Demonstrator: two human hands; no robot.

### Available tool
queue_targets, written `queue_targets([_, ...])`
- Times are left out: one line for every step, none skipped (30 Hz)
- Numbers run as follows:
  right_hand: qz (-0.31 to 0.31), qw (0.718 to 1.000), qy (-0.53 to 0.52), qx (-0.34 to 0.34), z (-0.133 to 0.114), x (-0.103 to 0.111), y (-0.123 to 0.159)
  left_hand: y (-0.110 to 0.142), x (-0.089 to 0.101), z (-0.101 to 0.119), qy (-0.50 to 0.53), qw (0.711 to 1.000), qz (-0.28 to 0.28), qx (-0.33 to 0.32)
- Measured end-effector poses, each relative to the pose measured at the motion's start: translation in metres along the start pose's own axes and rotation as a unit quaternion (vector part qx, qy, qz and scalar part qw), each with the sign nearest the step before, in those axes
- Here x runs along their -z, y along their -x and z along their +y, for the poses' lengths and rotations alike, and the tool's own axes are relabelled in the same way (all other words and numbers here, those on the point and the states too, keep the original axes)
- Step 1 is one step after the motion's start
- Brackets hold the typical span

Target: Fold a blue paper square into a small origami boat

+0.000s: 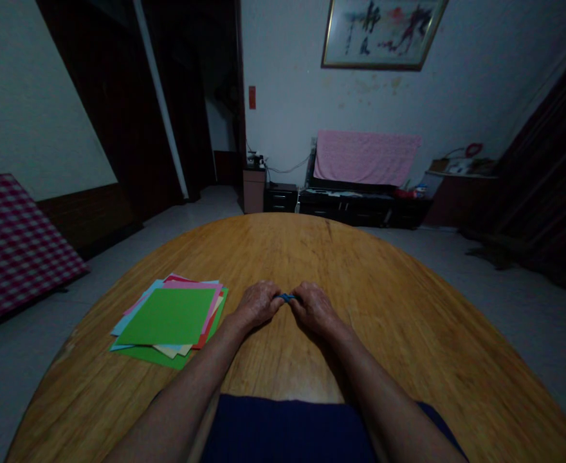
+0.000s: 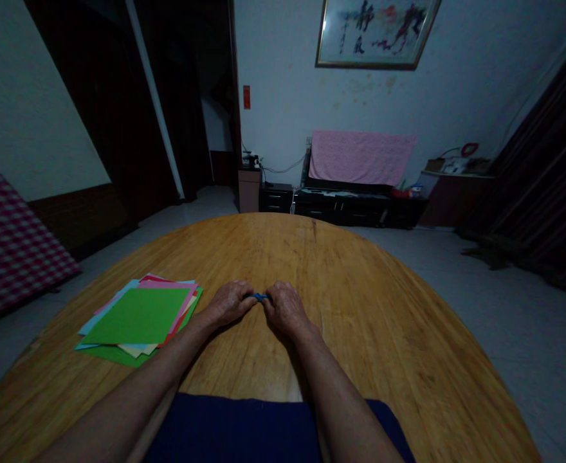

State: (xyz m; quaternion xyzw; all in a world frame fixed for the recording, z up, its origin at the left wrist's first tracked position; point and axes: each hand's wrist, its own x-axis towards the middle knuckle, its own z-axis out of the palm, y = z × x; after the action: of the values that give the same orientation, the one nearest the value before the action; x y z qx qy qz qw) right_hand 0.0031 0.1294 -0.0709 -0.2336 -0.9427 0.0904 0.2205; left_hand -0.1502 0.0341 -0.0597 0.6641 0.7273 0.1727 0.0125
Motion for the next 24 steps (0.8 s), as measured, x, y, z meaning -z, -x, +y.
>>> queue_targets([0.0,1.0,0.005,-0.001,-0.001,0.0,0.0,0.0,0.0,0.001,0.0,1.0,0.0,-0.002])
queue_targets([-0.001,1.0,0.008,0.002,-0.001,-0.001,0.0,-0.001,0.001,0.002,0.0,1.0,-0.001,-0.005])
queue_targets([-0.003,1.0,0.008,0.006,-0.002,0.0,-0.001,-0.002,0.001,0.002,0.0,1.0,-0.003,-0.011])
queue_targets([-0.006,1.0,0.007,0.011,-0.002,0.0,-0.001,-0.002,0.001,0.003,0.0,1.0,-0.006,-0.016])
queue_targets([-0.008,1.0,0.007,0.014,-0.002,0.001,-0.001,-0.003,0.001,0.004,0.0,1.0,-0.009,-0.02])
queue_targets([-0.011,1.0,0.008,0.016,-0.002,0.002,-0.001,-0.003,0.001,0.004,0.002,1.0,-0.013,-0.023])
queue_targets([-0.013,1.0,0.009,0.017,-0.003,0.002,-0.001,-0.004,0.001,0.004,0.004,1.0,-0.016,-0.024])
queue_targets([-0.014,1.0,0.01,0.017,-0.003,0.003,-0.001,-0.004,0.001,0.003,0.006,0.999,-0.018,-0.026])
queue_targets([-0.014,1.0,0.01,0.016,-0.003,0.003,-0.001,-0.004,0.001,0.003,0.007,0.999,-0.019,-0.028])
queue_targets([-0.014,1.0,0.011,0.015,-0.003,0.003,-0.001,-0.004,0.001,0.002,0.009,0.999,-0.018,-0.03])
queue_targets([-0.015,1.0,0.013,0.012,-0.002,0.003,-0.002,-0.004,0.002,0.001,0.011,0.999,-0.016,-0.032])
queue_targets([-0.015,1.0,0.014,0.01,-0.002,0.003,-0.002,-0.003,0.002,0.0,0.014,0.999,-0.014,-0.032])
queue_targets([-0.015,1.0,0.015,0.006,-0.002,0.002,-0.002,-0.003,0.003,-0.001,0.017,0.999,-0.014,-0.029])
queue_targets([-0.015,1.0,0.017,0.004,-0.001,0.002,-0.002,-0.002,0.004,-0.002,0.019,0.999,-0.014,-0.023])
queue_targets([-0.014,1.0,0.017,0.001,-0.001,0.002,-0.002,-0.002,0.005,-0.002,0.019,1.0,-0.015,-0.015])
queue_targets([-0.012,1.0,0.017,0.001,-0.001,0.002,-0.002,-0.001,0.006,-0.003,0.017,1.0,-0.017,-0.006])
queue_targets([-0.01,1.0,0.015,0.001,-0.001,0.002,-0.002,-0.001,0.007,-0.003,0.014,1.0,-0.02,0.002])
queue_targets([-0.008,1.0,0.01,0.002,-0.001,0.003,-0.001,-0.001,0.007,-0.003,0.013,1.0,-0.022,0.007])
queue_targets([-0.007,1.0,0.002,0.001,0.0,0.003,-0.001,-0.001,0.008,-0.002,0.013,1.0,-0.024,0.009])
queue_targets([-0.006,1.0,-0.008,0.001,0.0,0.004,-0.001,-0.001,0.008,-0.002,0.014,1.0,-0.025,0.01])
queue_targets([-0.006,1.0,-0.018,0.0,0.0,0.004,-0.001,-0.001,0.009,-0.002,0.017,0.999,-0.025,0.01])
queue_targets([-0.006,1.0,-0.027,-0.002,0.0,0.004,-0.001,-0.001,0.01,-0.001,0.02,0.999,-0.026,0.011])
queue_targets([-0.006,0.999,-0.032,-0.003,0.001,0.004,-0.001,-0.001,0.011,-0.001,0.023,0.999,-0.026,0.013])
queue_targets([-0.007,0.999,-0.035,-0.003,0.002,0.004,-0.001,0.0,0.013,0.0,0.026,0.999,-0.028,0.015])
